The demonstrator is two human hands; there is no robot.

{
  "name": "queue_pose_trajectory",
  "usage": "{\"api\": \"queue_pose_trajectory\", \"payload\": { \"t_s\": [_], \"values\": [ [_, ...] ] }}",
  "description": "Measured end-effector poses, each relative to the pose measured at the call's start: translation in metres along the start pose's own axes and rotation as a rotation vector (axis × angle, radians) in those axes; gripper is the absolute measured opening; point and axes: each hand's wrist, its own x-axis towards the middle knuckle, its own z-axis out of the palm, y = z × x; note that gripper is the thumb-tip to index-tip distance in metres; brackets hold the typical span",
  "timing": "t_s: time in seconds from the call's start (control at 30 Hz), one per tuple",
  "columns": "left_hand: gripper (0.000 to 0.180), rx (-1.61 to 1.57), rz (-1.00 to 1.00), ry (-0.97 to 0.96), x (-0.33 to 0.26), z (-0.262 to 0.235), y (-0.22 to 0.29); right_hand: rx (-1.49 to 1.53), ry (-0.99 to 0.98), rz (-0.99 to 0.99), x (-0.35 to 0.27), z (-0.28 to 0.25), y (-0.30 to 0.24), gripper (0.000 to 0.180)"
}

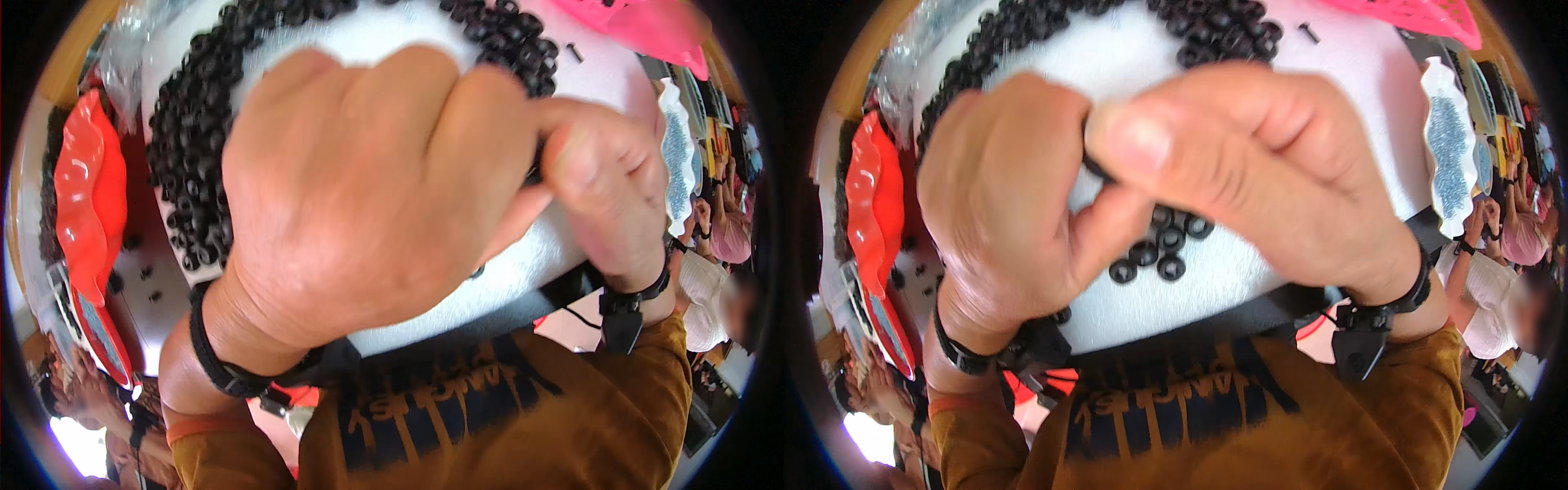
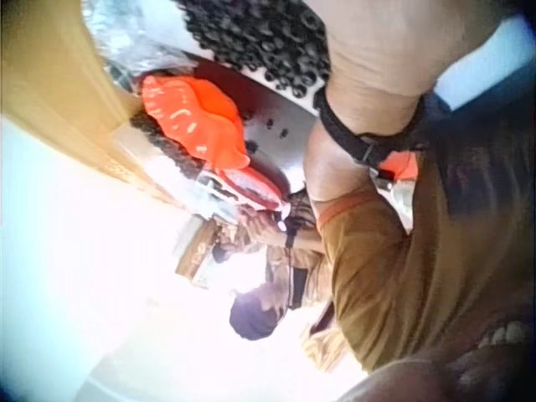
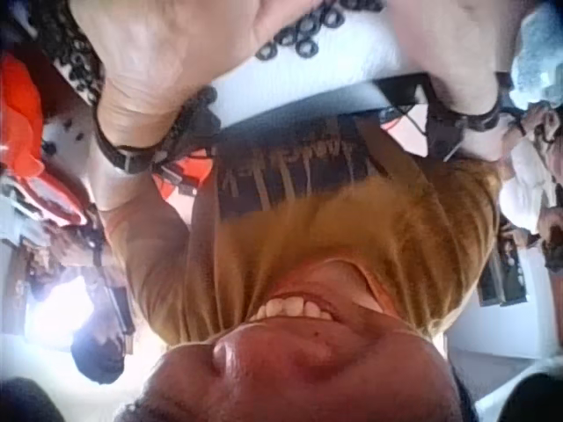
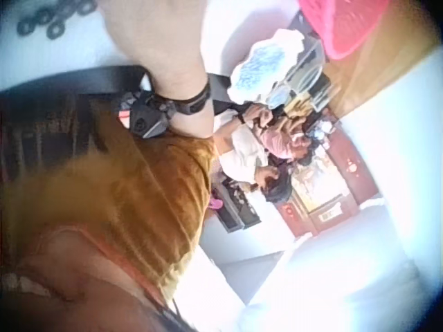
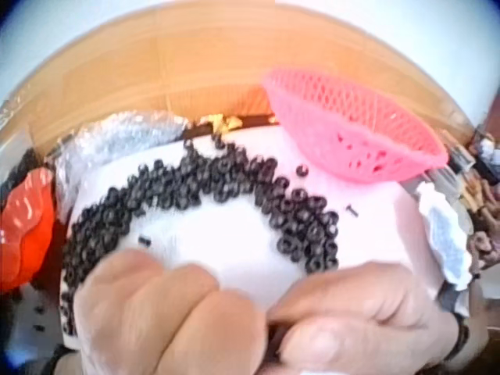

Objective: Assembling small black plastic components by hand on a padded work surface.

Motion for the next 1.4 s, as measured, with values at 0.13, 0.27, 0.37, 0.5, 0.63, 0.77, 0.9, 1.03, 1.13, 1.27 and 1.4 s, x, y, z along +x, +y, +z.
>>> {"api": "queue_pose_trajectory", "payload": {
  "t_s": [0.13,0.27,0.37,0.5,0.63,0.77,0.9,1.03,1.13,1.27,1.4],
  "values": [
    [0.026,-0.019,-0.017,-0.018,-0.001,-0.002,0.005,-0.024,-0.038,0.038,-0.004,-0.001,-0.004,0.043],
    [0.028,-0.081,-0.077,-0.104,0.004,-0.004,0.007,0.128,-0.105,-0.016,-0.003,-0.005,-0.001,0.041],
    [0.032,-0.093,-0.069,-0.093,0.008,-0.003,0.005,0.067,-0.090,0.002,-0.001,-0.012,-0.002,0.037],
    [0.032,-0.071,-0.035,-0.136,0.012,-0.007,0.005,0.043,-0.124,0.002,0.000,-0.014,-0.004,0.034],
    [0.031,-0.104,-0.050,-0.173,0.010,-0.009,0.003,0.087,-0.151,-0.114,0.002,-0.015,0.006,0.030],
    [0.030,-0.129,0.023,-0.016,0.013,-0.004,-0.002,0.009,-0.175,-0.017,0.003,-0.016,-0.003,0.028],
    [0.030,-0.139,0.032,0.056,0.014,-0.001,-0.001,0.106,-0.180,-0.108,0.003,-0.015,0.006,0.027],
    [0.027,-0.120,-0.026,-0.137,0.016,-0.016,0.006,-0.017,-0.170,-0.202,0.002,-0.016,0.002,0.026],
    [0.027,0.017,-0.045,-0.199,0.014,-0.018,0.014,-0.118,-0.195,-0.222,0.006,-0.018,-0.003,0.023],
    [0.025,-0.013,-0.016,-0.138,0.019,-0.018,0.010,-0.128,-0.222,-0.193,0.002,-0.020,-0.001,0.021],
    [0.039,-0.099,-0.100,-0.177,0.030,-0.033,0.018,0.107,-0.126,-0.101,-0.001,-0.016,-0.007,0.021]
  ]
}}
